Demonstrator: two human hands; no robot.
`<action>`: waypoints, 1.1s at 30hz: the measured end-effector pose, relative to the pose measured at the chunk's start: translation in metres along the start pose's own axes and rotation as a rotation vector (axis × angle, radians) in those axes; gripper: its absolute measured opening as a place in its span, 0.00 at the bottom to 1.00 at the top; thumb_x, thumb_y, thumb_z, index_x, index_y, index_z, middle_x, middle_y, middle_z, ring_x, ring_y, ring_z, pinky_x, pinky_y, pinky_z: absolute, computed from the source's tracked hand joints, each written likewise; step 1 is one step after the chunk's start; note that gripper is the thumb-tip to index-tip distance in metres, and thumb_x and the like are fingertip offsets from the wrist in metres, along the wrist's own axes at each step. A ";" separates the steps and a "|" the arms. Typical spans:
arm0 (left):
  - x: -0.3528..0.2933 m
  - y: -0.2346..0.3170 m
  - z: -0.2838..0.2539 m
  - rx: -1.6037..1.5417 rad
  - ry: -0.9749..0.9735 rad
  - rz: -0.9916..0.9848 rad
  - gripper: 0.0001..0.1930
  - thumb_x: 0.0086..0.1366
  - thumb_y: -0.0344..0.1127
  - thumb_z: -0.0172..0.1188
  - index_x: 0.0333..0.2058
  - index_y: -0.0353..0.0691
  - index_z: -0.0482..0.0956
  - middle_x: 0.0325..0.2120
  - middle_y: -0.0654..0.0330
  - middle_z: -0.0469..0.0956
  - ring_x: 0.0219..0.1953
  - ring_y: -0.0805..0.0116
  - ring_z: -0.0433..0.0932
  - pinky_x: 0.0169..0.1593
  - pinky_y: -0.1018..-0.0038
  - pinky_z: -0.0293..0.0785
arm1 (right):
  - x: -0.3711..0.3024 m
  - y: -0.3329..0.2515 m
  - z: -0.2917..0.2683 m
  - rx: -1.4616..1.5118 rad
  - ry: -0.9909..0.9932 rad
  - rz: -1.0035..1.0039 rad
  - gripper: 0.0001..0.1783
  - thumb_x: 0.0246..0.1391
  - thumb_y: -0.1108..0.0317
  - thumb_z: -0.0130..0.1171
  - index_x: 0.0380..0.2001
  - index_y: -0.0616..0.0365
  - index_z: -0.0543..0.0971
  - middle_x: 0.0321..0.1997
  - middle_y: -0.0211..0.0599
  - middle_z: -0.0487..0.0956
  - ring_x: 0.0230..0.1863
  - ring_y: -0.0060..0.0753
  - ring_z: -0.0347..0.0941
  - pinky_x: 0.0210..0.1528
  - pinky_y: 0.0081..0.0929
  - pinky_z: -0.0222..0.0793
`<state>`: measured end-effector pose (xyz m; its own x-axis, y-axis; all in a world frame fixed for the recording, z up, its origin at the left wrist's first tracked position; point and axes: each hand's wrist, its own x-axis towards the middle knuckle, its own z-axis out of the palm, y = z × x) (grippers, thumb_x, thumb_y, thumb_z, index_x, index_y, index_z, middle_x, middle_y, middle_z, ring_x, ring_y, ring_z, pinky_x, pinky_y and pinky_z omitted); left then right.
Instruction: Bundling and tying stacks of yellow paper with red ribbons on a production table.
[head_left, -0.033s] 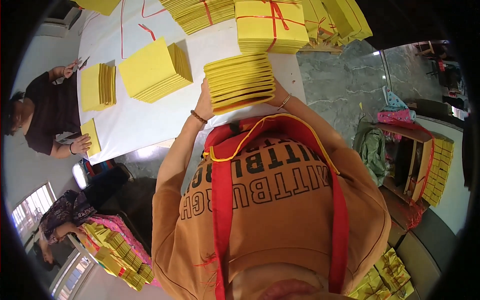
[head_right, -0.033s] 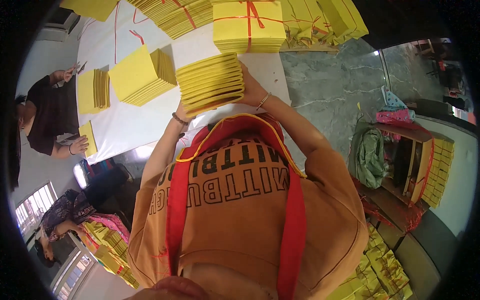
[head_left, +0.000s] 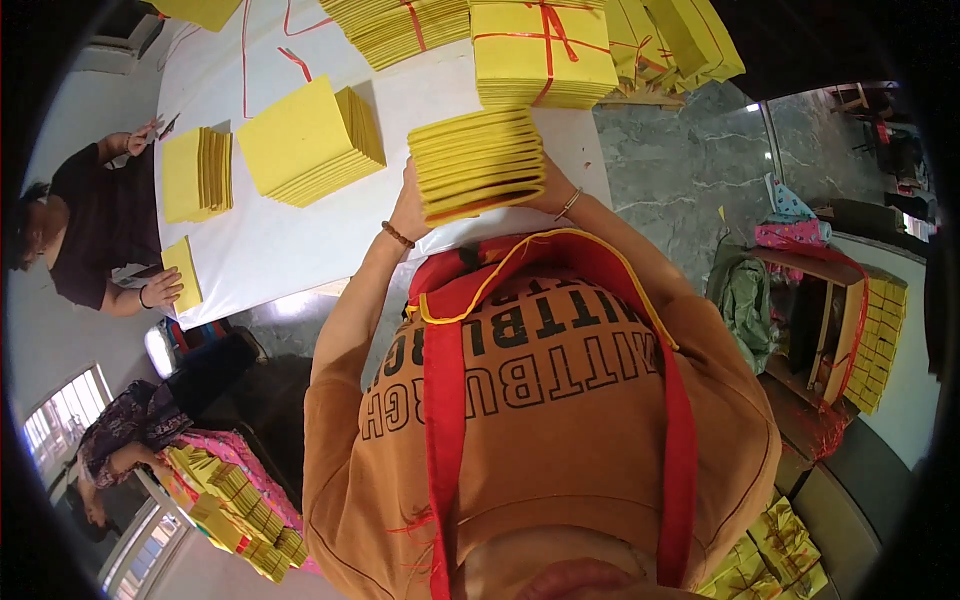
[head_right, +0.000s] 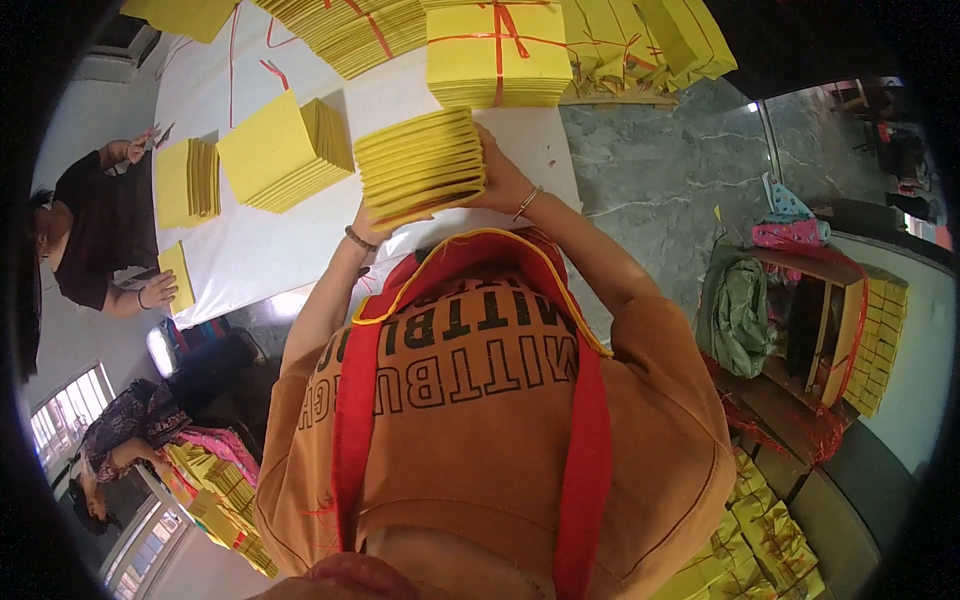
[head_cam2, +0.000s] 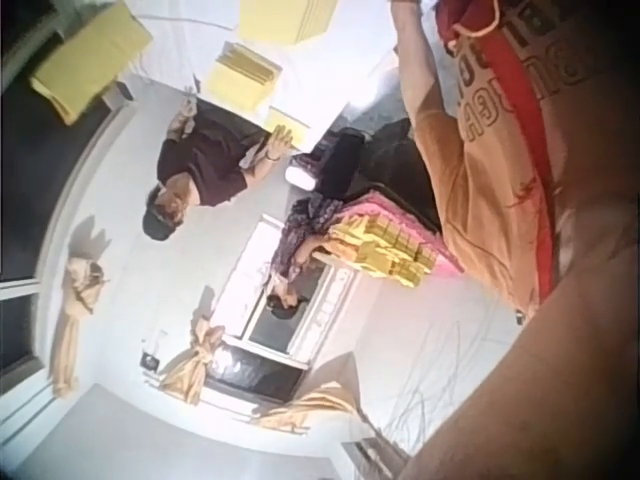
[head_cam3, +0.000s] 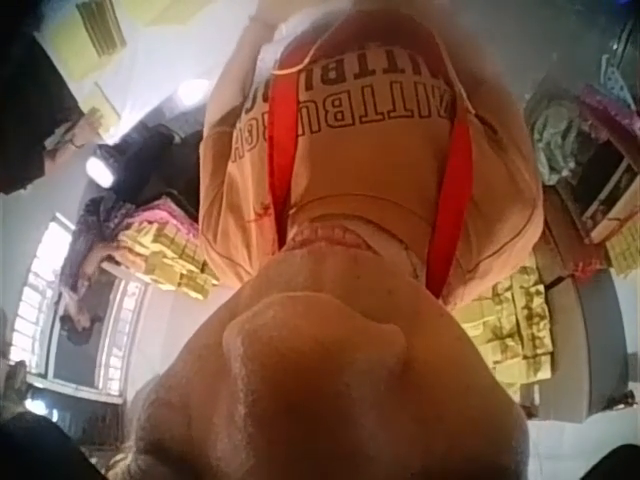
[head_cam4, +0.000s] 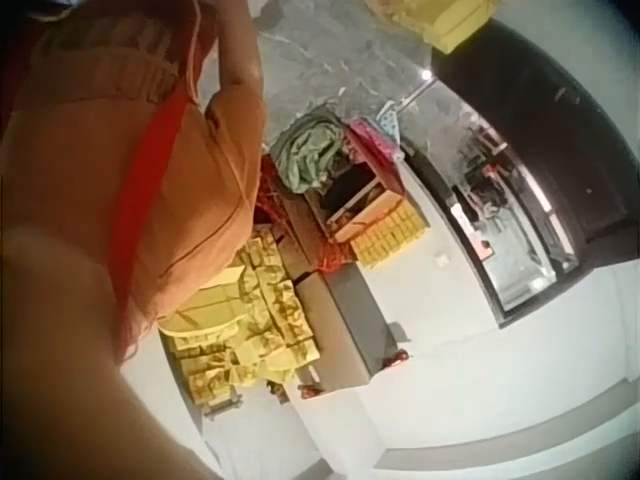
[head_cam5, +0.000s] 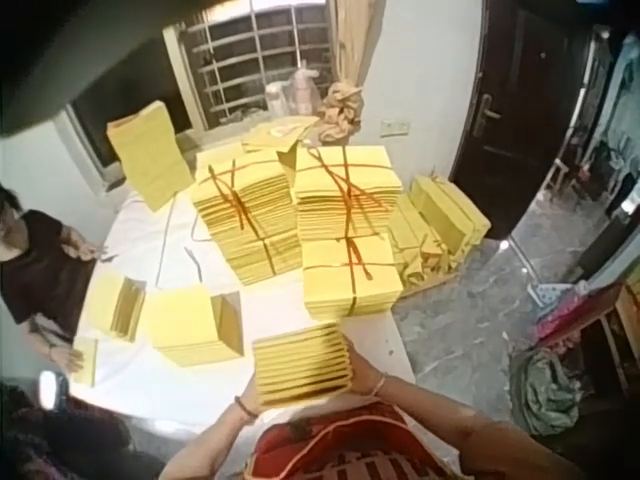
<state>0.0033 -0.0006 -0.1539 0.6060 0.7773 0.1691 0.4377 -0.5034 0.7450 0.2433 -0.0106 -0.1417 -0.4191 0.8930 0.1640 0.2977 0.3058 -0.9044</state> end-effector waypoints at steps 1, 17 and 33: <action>0.002 0.001 0.000 0.000 0.001 0.000 0.25 0.48 0.47 0.64 0.43 0.41 0.74 0.44 0.55 0.72 0.50 0.55 0.64 0.54 0.62 0.54 | 0.001 -0.002 -0.001 0.000 -0.001 -0.001 0.63 0.26 0.61 0.74 0.59 0.59 0.40 0.60 0.42 0.53 0.62 0.35 0.49 0.62 0.31 0.49; 0.002 0.017 -0.001 -0.370 0.035 -0.260 0.33 0.41 0.49 0.68 0.46 0.42 0.71 0.47 0.56 0.69 0.51 0.57 0.61 0.57 0.66 0.51 | 0.012 -0.071 -0.036 0.120 0.049 -0.011 0.55 0.24 0.65 0.75 0.56 0.55 0.51 0.53 0.37 0.59 0.56 0.33 0.56 0.57 0.28 0.54; -0.001 0.015 0.020 -0.286 0.163 -0.222 0.34 0.37 0.50 0.68 0.45 0.44 0.69 0.40 0.60 0.70 0.46 0.61 0.64 0.48 0.64 0.50 | 0.001 -0.027 -0.016 0.120 0.011 0.076 0.57 0.25 0.61 0.74 0.56 0.62 0.48 0.55 0.43 0.59 0.58 0.36 0.55 0.59 0.30 0.53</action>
<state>0.0222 -0.0166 -0.1558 0.3937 0.9168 0.0666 0.3301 -0.2086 0.9206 0.2482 -0.0127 -0.1112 -0.3899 0.9158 0.0964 0.2233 0.1956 -0.9549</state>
